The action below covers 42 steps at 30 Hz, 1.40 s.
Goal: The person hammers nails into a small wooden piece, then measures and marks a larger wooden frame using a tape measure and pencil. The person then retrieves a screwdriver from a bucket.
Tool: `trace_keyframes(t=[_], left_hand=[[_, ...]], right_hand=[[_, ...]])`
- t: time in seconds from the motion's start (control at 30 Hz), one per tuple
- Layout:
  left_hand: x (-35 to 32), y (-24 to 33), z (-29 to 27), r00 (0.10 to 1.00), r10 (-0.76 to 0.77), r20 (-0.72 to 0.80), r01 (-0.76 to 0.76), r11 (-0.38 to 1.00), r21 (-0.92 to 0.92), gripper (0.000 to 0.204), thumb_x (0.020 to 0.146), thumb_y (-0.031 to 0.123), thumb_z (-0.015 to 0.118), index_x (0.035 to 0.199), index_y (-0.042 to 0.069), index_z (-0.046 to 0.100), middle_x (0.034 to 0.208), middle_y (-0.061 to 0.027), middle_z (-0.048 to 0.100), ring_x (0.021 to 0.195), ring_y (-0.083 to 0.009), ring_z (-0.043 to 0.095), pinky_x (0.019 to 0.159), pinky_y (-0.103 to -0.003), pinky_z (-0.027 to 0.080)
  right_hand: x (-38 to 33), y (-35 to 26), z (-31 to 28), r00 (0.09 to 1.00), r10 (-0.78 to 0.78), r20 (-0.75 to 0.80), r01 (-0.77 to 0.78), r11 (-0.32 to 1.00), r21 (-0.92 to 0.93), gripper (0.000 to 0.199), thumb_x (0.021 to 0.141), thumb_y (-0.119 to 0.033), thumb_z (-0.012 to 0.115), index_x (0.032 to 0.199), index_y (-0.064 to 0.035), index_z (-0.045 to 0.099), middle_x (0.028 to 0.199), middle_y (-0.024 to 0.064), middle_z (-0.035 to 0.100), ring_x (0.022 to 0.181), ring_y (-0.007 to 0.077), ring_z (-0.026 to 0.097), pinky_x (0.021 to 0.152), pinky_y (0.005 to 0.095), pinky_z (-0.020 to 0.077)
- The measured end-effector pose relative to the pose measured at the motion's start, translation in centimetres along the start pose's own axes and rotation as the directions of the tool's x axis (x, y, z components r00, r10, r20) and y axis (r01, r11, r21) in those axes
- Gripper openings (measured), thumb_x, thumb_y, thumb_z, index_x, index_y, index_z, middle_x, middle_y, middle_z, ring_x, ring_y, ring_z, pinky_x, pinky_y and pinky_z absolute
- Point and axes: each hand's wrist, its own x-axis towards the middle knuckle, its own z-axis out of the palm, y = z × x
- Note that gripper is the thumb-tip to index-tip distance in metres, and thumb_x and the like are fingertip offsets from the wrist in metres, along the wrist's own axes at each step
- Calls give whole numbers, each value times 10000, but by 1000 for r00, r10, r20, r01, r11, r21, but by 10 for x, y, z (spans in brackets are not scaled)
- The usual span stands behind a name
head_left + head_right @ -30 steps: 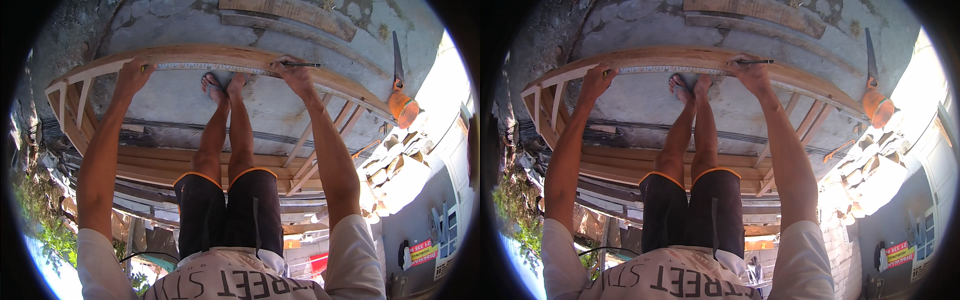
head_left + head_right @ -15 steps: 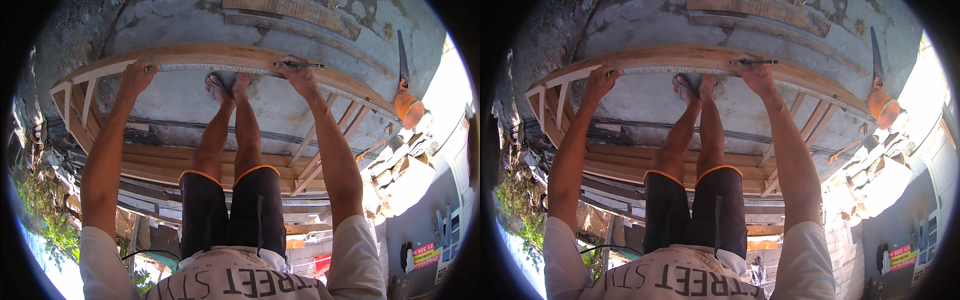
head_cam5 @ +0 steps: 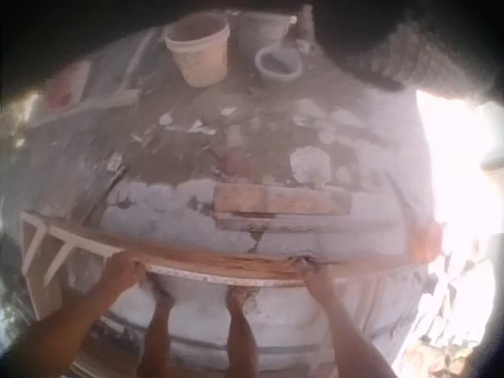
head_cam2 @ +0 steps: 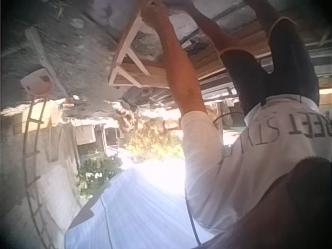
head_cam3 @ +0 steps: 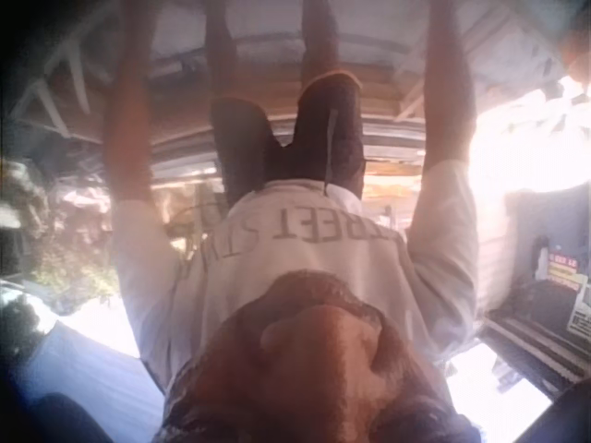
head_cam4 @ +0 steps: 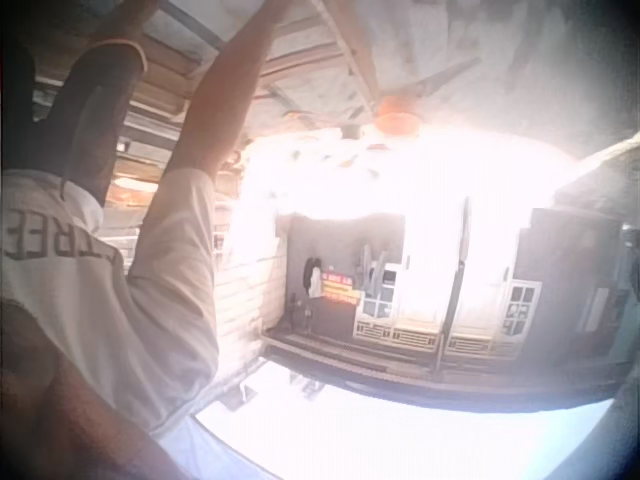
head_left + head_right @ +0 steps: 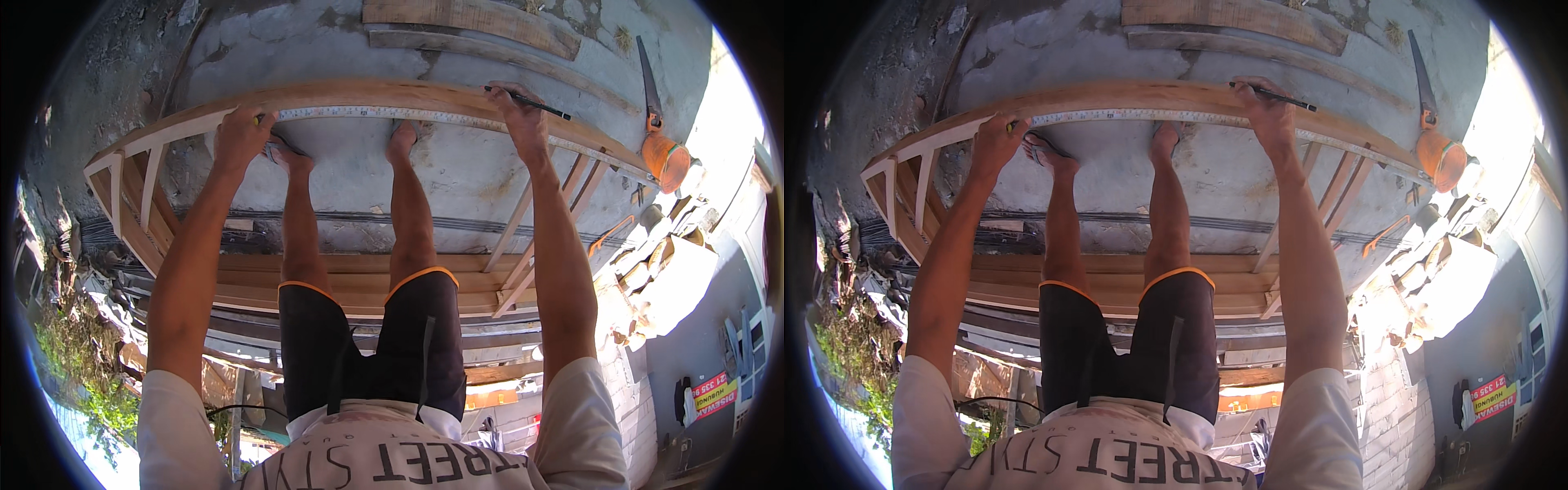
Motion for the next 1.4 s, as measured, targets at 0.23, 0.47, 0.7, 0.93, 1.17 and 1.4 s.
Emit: trace_keyframes(t=[0.23,0.47,0.7,0.93,1.17,1.4], left_hand=[[4,-22,-15,999,8,32,-8,1000,-3,428,938,464,698,1105,82,796,1138,-252,710,1089,-436,689,923,-518,549],[7,-145,-24,995,53,-87,-45,994,96,426,954,480,703,1116,96,794,1204,-253,678,1066,-444,687,931,-554,538],[15,-166,-36,998,-43,-38,47,993,111,433,965,480,690,1142,95,778,1114,-248,710,1069,-444,692,919,-552,543],[18,-157,-38,997,-53,-54,58,993,102,393,961,448,699,1128,101,779,1078,-229,739,1031,-438,708,890,-545,553],[21,-156,-41,996,-86,0,85,987,133,363,949,441,709,1097,119,790,1090,-196,750,1029,-428,712,890,-539,556],[18,-147,-45,997,-59,-39,64,990,128,382,968,452,681,1149,129,780,1130,-206,741,1063,-430,703,917,-546,548]], right_hand=[[-16,-29,15,964,199,-179,-190,980,67,380,997,-336,726,1163,4,753,1003,99,774,890,160,714,833,303,557],[-8,-57,59,959,158,-235,-133,984,119,402,1007,-334,703,1190,22,740,1020,117,773,876,154,708,805,299,563],[17,-84,71,967,168,-191,-174,985,-14,380,989,-284,672,1175,37,754,1014,118,779,880,158,721,814,286,563],[26,-76,75,980,170,-106,-184,972,-146,355,998,-285,674,1173,11,764,1034,103,783,900,160,730,820,287,563],[16,-58,106,986,158,60,-147,976,-159,318,980,-257,695,1126,14,776,993,96,779,884,150,738,800,290,589],[8,-49,138,965,175,194,-158,983,-99,247,892,-233,729,1015,-31,802,836,45,759,817,79,694,747,256,554]])
